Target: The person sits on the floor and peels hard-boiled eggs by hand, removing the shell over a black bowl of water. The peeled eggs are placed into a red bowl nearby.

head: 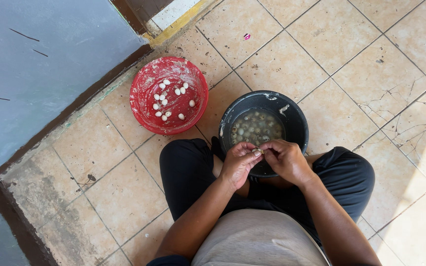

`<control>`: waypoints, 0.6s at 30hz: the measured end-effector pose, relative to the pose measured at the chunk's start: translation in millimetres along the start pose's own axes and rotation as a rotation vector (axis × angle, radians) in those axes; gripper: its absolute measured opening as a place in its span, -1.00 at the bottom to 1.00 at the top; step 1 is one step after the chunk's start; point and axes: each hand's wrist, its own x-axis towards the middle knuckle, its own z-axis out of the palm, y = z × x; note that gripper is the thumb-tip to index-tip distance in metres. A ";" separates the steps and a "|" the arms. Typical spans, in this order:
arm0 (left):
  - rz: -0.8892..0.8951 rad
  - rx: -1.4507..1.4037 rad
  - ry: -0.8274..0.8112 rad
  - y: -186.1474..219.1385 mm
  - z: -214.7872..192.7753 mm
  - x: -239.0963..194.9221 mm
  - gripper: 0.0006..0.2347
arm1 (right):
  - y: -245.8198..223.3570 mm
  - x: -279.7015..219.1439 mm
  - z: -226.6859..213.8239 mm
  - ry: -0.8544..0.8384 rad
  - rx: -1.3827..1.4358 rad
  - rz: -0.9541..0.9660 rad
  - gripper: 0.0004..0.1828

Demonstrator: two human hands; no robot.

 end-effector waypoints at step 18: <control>-0.013 -0.108 -0.062 2.6 -2.9 2.3 -0.84 | 72.6 -9.8 26.2 -0.019 0.780 0.308 -0.87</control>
